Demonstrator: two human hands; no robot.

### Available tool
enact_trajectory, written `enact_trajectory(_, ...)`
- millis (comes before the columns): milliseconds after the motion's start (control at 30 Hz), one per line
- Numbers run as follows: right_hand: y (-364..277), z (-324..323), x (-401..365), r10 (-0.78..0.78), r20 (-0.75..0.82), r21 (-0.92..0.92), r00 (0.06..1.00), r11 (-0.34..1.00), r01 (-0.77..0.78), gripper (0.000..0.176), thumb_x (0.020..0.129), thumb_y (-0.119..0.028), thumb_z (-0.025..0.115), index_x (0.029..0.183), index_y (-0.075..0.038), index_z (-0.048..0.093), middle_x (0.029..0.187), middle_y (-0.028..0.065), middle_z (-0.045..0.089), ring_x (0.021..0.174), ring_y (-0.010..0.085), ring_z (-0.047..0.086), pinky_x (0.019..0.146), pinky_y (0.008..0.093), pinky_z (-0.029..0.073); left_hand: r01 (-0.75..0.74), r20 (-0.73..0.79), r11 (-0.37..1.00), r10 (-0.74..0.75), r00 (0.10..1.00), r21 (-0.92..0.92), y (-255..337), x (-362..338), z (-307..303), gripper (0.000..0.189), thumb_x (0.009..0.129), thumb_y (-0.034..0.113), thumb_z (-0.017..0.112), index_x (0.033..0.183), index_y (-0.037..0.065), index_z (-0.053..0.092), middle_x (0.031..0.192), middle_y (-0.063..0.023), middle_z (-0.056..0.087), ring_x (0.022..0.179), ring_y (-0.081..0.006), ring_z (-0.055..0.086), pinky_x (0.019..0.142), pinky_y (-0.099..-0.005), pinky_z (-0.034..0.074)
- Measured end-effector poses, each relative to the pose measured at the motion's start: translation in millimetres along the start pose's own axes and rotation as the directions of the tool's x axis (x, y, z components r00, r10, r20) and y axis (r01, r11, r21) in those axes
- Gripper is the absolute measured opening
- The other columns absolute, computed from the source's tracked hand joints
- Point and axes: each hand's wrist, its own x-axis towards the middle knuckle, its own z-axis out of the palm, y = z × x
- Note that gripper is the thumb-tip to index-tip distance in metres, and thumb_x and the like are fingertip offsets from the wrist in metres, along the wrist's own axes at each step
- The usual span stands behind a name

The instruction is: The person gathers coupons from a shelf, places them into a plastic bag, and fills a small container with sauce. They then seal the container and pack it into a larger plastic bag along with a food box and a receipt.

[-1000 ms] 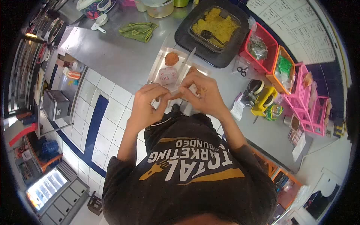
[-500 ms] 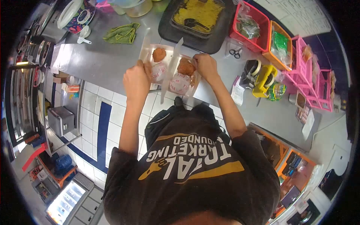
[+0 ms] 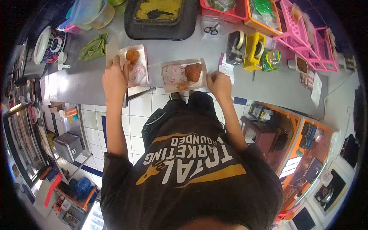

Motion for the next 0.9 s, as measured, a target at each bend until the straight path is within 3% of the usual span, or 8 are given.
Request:
enact_trajectory(67,-0.7,-17.4,-2.2,-0.002,-0.187,-0.013,0.982,1.000,0.000,0.031,0.081,-0.021,0.071,0.103,0.000,0.067,0.088,0.0236,0.068,0.083,0.0416,0.067,0.073,0.0482,0.053,-0.225,-0.064,0.960,0.217,0.974,-0.167,16.2,2.2,-1.0,0.037,0.090,0.025,0.068,0.117,-0.001,0.063,0.108,-0.0217,0.067,0.088,-0.0405,0.066,0.075,-0.0464,0.054)
enact_trajectory(167,-21.2,-45.0,30.4,-0.446,-0.385,-0.166,0.808,0.895,0.414,0.035,0.080,-0.019,0.075,0.104,0.004,0.063,0.090,0.0203,0.064,0.073,0.0383,0.063,0.067,0.0453,0.051,-0.495,-0.107,0.805,0.489,0.865,-0.327,37.0,11.9,18.1,0.031,0.090,0.017,0.068,0.117,0.001,0.065,0.110,-0.0197,0.067,0.098,-0.0393,0.063,0.088,-0.0406,0.049)
enact_trajectory(300,-4.8,-31.3,65.6,-0.427,-0.020,0.161,0.904,0.891,0.424,0.029,0.079,-0.016,0.070,0.101,0.003,0.065,0.097,0.0222,0.064,0.090,0.0401,0.062,0.081,0.0425,0.052,-0.160,0.182,0.754,0.348,0.920,-0.637,30.9,17.8,70.9,0.026,0.094,0.016,0.064,0.113,-0.001,0.066,0.109,-0.0165,0.066,0.101,-0.0296,0.061,0.092,-0.0339,0.045)
enact_trajectory(433,0.4,-16.2,68.5,-0.374,-0.013,0.353,0.927,0.866,0.355,0.022,0.081,-0.009,0.060,0.097,0.005,0.065,0.099,0.0219,0.063,0.089,0.0387,0.062,0.081,0.0388,0.051,0.209,0.325,0.482,0.169,0.931,-0.851,40.2,4.7,94.6,0.028,0.100,0.019,0.057,0.112,-0.005,0.065,0.109,-0.0114,0.065,0.101,-0.0183,0.057,0.092,-0.0299,0.042)
enact_trajectory(500,-3.0,-0.9,68.1,-0.442,-0.171,0.326,0.881,0.818,0.474,0.023,0.084,-0.007,0.052,0.101,0.005,0.064,0.098,0.0192,0.064,0.087,0.0338,0.063,0.080,0.0367,0.050,0.230,0.282,0.317,0.126,0.951,-0.920,56.1,-2.4,98.1,0.031,0.105,0.020,0.050,0.114,-0.006,0.063,0.115,-0.0083,0.062,0.103,-0.0153,0.055,0.093,-0.0290,0.042)
enact_trajectory(633,-39.2,32.0,52.3,0.070,-0.199,0.864,0.977,0.483,0.141,0.029,0.097,-0.010,0.038,0.115,0.002,0.056,0.101,0.0098,0.060,0.091,0.0168,0.054,0.084,0.0315,0.044,0.202,0.203,-0.020,-0.135,0.970,-0.979,93.6,-10.9,129.3,0.031,0.106,0.019,0.045,0.113,-0.005,0.061,0.110,-0.0077,0.057,0.101,-0.0160,0.052,0.093,-0.0292,0.040)
enact_trajectory(733,-73.4,37.0,53.6,0.330,-0.217,0.802,0.919,0.596,-0.025,0.027,0.102,-0.020,0.042,0.114,0.001,0.053,0.100,0.0092,0.057,0.090,0.0158,0.051,0.085,0.0318,0.043,0.111,0.063,0.119,-0.348,0.935,-0.987,123.5,-8.2,134.4,0.027,0.106,0.023,0.044,0.110,-0.002,0.055,0.101,-0.0069,0.052,0.095,-0.0153,0.048,0.090,-0.0301,0.040)
enact_trajectory(900,-81.9,43.7,61.1,0.189,-0.239,0.843,0.952,0.527,0.107,0.029,0.106,-0.029,0.044,0.112,-0.001,0.045,0.091,0.0090,0.050,0.083,0.0160,0.047,0.080,0.0326,0.043,0.137,0.149,-0.059,-0.439,0.886,-0.989,144.1,9.5,136.1,0.026,0.105,0.027,0.047,0.110,0.002,0.050,0.099,-0.0068,0.047,0.091,-0.0152,0.045,0.087,-0.0299,0.040)
